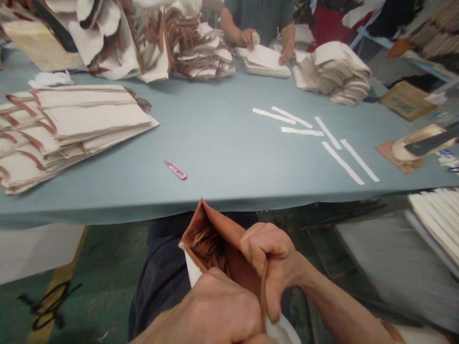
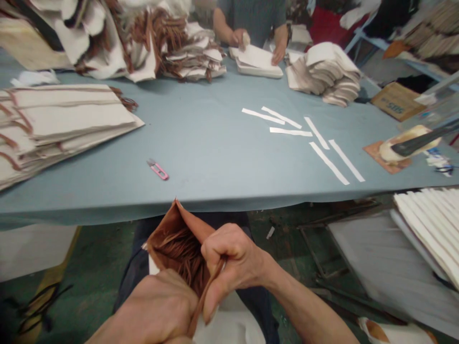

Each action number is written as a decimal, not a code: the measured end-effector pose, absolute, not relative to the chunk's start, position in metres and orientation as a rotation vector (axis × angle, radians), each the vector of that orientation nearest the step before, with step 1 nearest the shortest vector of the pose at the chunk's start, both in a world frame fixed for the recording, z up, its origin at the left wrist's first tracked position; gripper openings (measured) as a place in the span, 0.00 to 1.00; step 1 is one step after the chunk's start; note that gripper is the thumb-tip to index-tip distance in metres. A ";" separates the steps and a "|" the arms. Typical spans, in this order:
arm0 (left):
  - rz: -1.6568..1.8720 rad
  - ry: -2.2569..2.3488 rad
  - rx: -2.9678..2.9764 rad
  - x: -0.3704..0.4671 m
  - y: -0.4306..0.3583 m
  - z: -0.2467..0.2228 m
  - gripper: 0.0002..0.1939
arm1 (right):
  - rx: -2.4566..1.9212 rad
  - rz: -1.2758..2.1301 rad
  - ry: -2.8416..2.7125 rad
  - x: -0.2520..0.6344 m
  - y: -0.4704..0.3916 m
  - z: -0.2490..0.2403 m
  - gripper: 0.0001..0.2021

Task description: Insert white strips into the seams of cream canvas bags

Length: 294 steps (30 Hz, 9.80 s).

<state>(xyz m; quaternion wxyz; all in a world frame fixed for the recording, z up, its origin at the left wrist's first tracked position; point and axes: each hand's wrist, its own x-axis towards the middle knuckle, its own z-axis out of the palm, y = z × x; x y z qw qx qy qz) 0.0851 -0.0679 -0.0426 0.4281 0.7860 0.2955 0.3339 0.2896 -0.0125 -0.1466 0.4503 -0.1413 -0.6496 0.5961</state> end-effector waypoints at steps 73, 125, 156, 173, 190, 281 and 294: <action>0.742 1.050 2.110 0.042 0.030 -0.007 0.19 | -0.678 1.196 -2.396 0.306 0.098 -0.017 0.07; 0.668 0.924 2.736 -0.004 -0.004 -0.013 0.19 | -0.677 2.039 -1.622 0.236 0.055 -0.042 0.09; 0.833 0.842 1.904 0.035 -0.003 -0.034 0.14 | -0.380 2.127 -1.456 0.257 0.042 -0.077 0.27; 0.682 0.944 1.835 0.024 0.022 -0.011 0.29 | -0.519 1.124 -2.196 0.277 0.049 -0.014 0.12; 0.578 0.820 1.367 0.030 0.030 -0.042 0.35 | -1.053 1.475 -1.612 0.304 0.071 -0.110 0.32; 0.626 1.214 1.042 0.022 0.013 -0.040 0.10 | -0.654 1.970 -1.562 0.229 0.055 -0.061 0.28; 0.572 1.202 1.349 0.022 0.007 -0.027 0.13 | -1.009 1.577 -2.107 0.249 0.053 -0.026 0.13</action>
